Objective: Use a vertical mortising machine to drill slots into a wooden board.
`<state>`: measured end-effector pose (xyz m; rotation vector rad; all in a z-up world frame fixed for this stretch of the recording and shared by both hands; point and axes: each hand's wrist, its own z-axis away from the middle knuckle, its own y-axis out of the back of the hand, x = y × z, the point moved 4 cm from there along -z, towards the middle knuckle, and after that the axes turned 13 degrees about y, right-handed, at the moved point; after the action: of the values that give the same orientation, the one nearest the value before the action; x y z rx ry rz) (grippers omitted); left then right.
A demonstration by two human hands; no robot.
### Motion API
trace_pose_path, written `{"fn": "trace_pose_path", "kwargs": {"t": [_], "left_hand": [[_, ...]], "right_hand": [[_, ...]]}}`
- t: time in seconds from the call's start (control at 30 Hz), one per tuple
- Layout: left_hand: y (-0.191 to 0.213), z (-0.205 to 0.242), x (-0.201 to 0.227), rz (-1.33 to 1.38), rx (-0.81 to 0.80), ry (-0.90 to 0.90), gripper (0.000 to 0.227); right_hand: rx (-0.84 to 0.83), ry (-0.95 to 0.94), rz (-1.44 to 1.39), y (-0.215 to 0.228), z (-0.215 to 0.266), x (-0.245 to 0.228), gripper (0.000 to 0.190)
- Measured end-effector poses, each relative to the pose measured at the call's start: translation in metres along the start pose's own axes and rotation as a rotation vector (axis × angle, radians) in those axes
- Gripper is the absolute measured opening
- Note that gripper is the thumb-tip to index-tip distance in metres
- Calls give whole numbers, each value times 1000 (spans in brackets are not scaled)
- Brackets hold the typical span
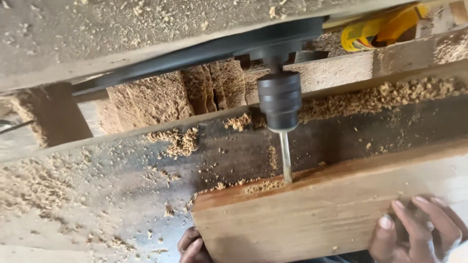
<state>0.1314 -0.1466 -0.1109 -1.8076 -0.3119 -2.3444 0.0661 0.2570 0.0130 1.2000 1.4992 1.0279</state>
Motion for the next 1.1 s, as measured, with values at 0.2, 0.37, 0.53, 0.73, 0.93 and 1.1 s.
{"fn": "trace_pose_path", "kwargs": {"t": [0.2,0.37,0.53,0.73,0.93,1.1], "left_hand": [[-31,-35,-7,99,79,-173,39],[-44,-46,27,230,-155,-216,54],[-61,-42,65,142,107,-92,38],[-70,-41,89,78,174,-47,35],[-80,-41,108,130,225,23,39],[-82,-42,108,155,237,-31,38]], "right_hand": [[92,7,5,6,-4,-5,14],[207,19,-11,9,-3,-9,11],[252,3,72,16,-1,-14,14],[315,-6,105,22,-1,-15,14],[357,9,106,20,3,-8,18],[358,-25,97,23,0,-9,14]]}}
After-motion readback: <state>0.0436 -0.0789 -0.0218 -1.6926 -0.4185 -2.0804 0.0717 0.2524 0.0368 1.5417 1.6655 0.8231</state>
